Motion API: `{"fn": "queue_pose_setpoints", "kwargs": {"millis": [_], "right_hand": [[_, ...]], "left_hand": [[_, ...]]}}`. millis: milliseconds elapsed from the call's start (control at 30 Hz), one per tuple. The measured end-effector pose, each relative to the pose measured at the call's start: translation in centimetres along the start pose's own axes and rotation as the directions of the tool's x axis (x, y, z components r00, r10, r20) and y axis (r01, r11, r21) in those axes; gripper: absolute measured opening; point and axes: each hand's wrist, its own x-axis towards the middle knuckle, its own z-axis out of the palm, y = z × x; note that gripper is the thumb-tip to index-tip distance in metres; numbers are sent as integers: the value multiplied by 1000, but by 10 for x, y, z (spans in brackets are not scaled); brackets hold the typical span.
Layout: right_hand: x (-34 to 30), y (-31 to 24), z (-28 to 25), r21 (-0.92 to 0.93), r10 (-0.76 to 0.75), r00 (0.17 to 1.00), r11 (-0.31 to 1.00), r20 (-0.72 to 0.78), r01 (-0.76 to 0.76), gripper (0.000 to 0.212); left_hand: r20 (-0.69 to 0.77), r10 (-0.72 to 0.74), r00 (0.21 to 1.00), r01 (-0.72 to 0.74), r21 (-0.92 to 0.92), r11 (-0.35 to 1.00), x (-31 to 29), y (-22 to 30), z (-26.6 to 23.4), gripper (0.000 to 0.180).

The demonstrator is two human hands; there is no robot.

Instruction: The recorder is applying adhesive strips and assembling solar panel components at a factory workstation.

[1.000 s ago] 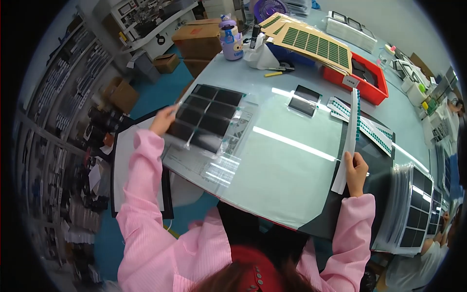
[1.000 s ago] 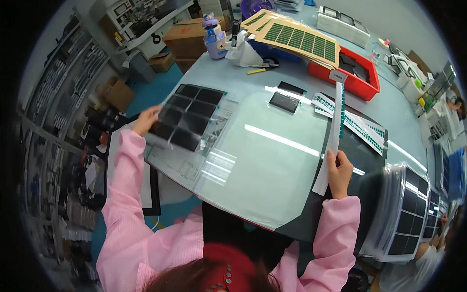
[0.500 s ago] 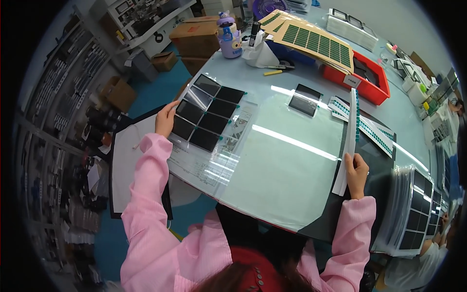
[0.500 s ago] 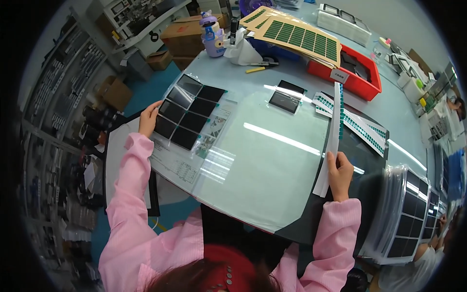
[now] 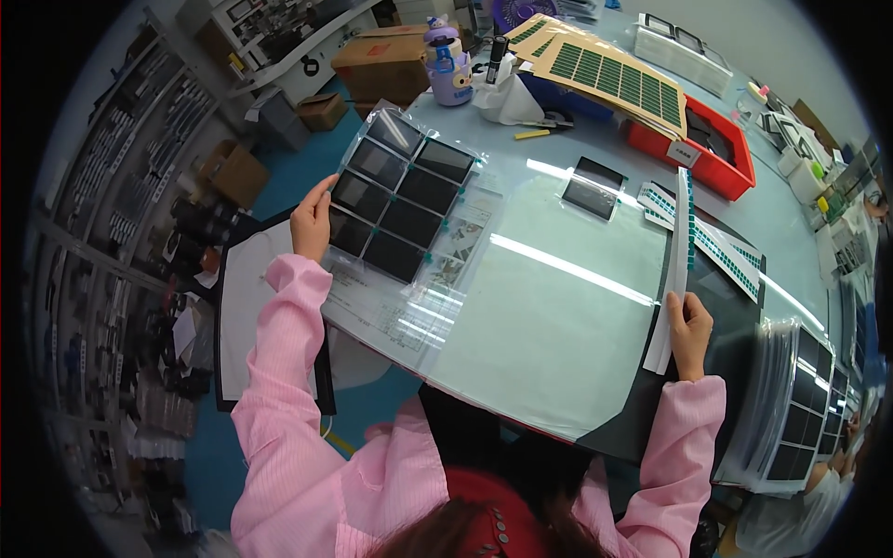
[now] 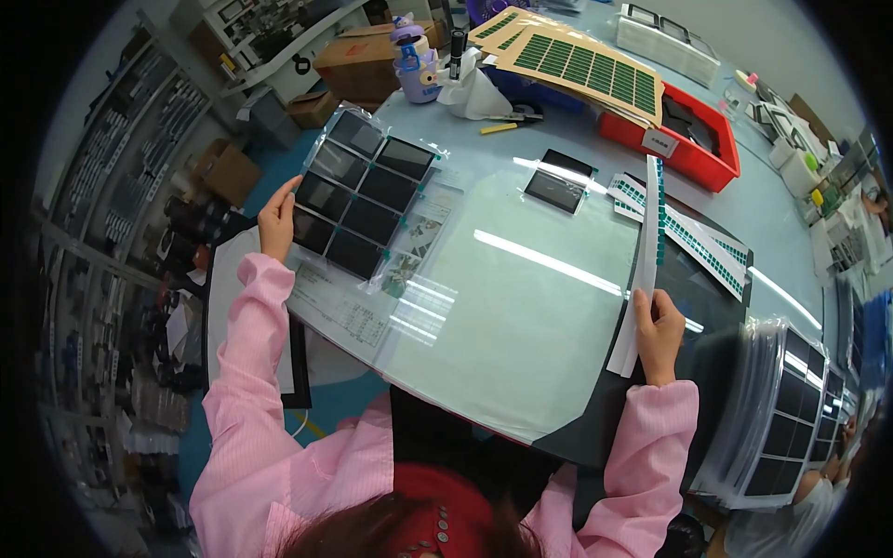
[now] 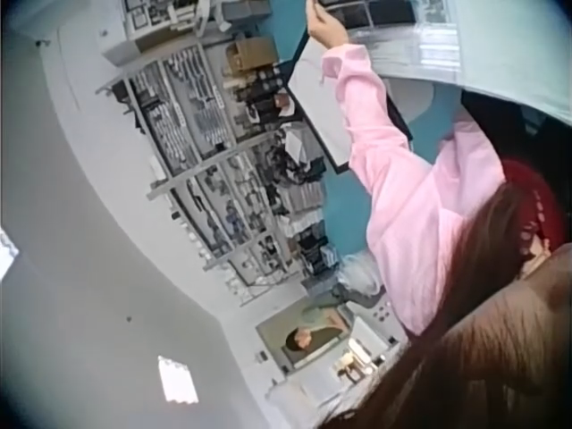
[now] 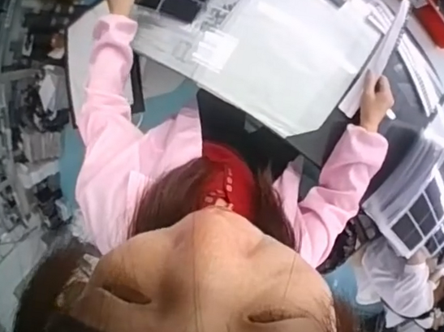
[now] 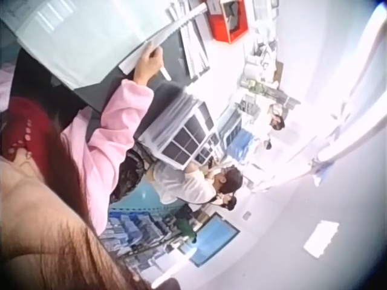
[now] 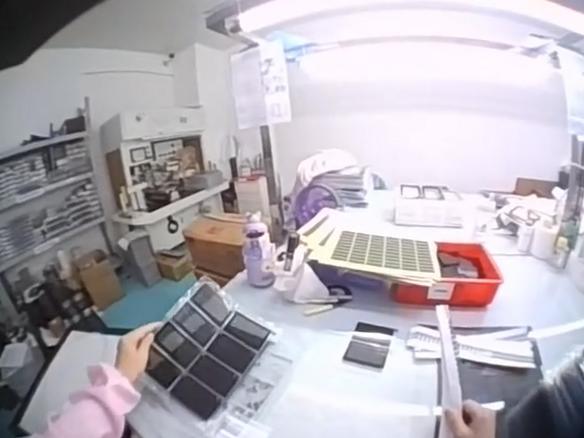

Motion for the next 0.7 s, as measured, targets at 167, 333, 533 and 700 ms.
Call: {"fn": "queue_pose_setpoints", "kwargs": {"millis": [167, 333, 533, 700], "right_hand": [[0, 0, 1, -4, -11, 1000, 1000, 22, 11, 35], [-2, -13, 4, 7, -3, 1000, 1000, 4, 3, 37], [-3, -4, -4, -147, -18, 999, 989, -46, 11, 38], [-2, -32, 10, -108, 153, 987, 983, 58, -146, 27]], "left_hand": [[-21, -20, 1000, 20, -1, 1000, -4, 14, -9, 29], [40, -20, 999, 20, 0, 1000, 5, -7, -13, 29], [186, -30, 982, -19, 256, 966, 5, -104, 27, 29], [203, -8, 979, -56, 310, 949, 31, -190, -42, 35]]}}
